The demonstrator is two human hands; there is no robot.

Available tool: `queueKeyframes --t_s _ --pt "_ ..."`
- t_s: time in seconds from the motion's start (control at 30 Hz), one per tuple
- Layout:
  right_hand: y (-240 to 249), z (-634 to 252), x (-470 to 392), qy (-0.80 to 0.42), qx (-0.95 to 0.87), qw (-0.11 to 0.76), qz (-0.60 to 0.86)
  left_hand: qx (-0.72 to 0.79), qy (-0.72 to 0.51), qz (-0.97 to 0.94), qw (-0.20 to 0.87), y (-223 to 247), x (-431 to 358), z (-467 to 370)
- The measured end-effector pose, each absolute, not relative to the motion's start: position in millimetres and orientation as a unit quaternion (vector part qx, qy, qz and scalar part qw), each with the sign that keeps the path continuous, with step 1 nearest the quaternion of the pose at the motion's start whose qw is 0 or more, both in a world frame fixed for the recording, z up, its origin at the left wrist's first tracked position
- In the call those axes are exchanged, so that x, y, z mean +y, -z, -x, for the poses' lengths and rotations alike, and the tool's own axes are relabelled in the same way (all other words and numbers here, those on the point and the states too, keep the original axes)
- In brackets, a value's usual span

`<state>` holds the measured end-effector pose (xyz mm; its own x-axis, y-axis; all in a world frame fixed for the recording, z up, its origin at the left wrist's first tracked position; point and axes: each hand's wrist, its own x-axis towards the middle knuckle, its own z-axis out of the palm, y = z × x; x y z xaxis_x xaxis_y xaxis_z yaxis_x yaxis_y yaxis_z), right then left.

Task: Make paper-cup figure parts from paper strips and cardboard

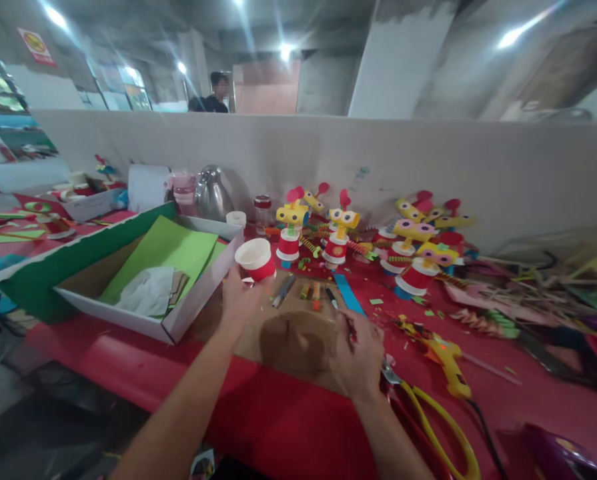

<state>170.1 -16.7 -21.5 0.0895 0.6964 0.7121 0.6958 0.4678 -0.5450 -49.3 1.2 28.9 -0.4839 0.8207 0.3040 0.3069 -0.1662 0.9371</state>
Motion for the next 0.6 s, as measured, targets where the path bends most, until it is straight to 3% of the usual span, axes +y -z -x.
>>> queueKeyframes --t_s 0.33,0.53,0.6 --pt "22.3 -170.4 -18.5 0.052 -0.699 0.502 0.507 0.729 -0.364 -0.566 0.124 15.6 53.8 46.2" --pt "6.8 -178.3 -22.3 0.005 -0.646 0.529 0.55 0.734 -0.338 -0.589 0.004 0.4 31.4 37.6" --pt "-3.4 -187.7 -33.3 -0.031 -0.644 0.516 0.563 0.703 -0.338 -0.626 0.017 -5.4 18.7 31.1"
